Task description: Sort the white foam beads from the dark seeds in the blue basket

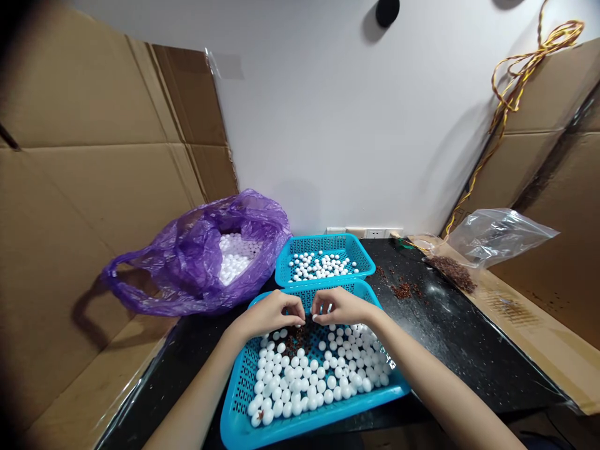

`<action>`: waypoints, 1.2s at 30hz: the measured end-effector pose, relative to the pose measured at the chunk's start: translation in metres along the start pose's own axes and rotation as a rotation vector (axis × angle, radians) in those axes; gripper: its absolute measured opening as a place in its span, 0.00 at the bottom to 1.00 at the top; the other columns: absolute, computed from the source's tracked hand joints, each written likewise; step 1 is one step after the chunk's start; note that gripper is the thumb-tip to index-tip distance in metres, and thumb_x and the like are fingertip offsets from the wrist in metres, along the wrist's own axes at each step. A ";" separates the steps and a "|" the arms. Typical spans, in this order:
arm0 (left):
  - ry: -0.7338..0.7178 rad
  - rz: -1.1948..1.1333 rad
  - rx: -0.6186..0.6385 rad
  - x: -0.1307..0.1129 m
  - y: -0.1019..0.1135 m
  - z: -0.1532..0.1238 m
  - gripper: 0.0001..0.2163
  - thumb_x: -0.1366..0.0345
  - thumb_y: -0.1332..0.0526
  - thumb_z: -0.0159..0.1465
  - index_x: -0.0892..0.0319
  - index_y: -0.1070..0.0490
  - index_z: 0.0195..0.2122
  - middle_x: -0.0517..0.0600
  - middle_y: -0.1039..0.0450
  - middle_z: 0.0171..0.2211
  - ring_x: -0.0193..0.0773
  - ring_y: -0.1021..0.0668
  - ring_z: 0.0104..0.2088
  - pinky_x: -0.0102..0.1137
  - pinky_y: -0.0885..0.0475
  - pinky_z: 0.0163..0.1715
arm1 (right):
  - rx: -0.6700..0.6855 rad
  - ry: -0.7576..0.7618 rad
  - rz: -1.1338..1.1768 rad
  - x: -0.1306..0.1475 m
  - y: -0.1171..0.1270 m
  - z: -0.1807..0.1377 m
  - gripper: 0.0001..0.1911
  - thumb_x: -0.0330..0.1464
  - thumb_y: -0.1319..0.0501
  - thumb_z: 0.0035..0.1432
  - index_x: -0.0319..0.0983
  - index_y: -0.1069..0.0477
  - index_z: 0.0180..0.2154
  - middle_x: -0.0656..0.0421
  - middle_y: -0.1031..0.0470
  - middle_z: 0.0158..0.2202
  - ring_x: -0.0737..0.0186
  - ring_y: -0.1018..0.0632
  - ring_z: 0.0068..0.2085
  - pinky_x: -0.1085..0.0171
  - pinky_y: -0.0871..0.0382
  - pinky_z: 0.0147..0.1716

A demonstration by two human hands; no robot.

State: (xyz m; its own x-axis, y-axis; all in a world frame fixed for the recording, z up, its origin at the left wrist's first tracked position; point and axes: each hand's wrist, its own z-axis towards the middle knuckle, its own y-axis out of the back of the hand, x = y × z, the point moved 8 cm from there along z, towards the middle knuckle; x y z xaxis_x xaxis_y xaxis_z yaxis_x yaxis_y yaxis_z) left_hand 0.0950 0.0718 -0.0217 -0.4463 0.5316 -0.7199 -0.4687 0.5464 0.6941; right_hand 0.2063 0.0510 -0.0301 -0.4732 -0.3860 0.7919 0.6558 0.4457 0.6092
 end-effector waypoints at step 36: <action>-0.100 -0.414 -0.174 -0.014 0.013 0.005 0.10 0.60 0.38 0.60 0.62 0.31 0.35 0.48 0.28 0.33 0.36 0.26 0.36 0.31 0.32 0.39 | -0.193 0.053 0.499 -0.014 0.018 0.011 0.12 0.37 0.33 0.51 0.41 0.31 0.36 0.61 0.25 0.33 0.64 0.21 0.34 0.64 0.28 0.33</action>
State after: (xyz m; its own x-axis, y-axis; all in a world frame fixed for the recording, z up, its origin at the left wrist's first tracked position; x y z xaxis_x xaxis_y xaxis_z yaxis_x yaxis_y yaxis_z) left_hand 0.0985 0.0747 -0.0024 -0.1223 0.3560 -0.9264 -0.7167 0.6140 0.3305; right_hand 0.2178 0.0731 -0.0299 -0.0496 -0.2075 0.9770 0.8919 0.4310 0.1368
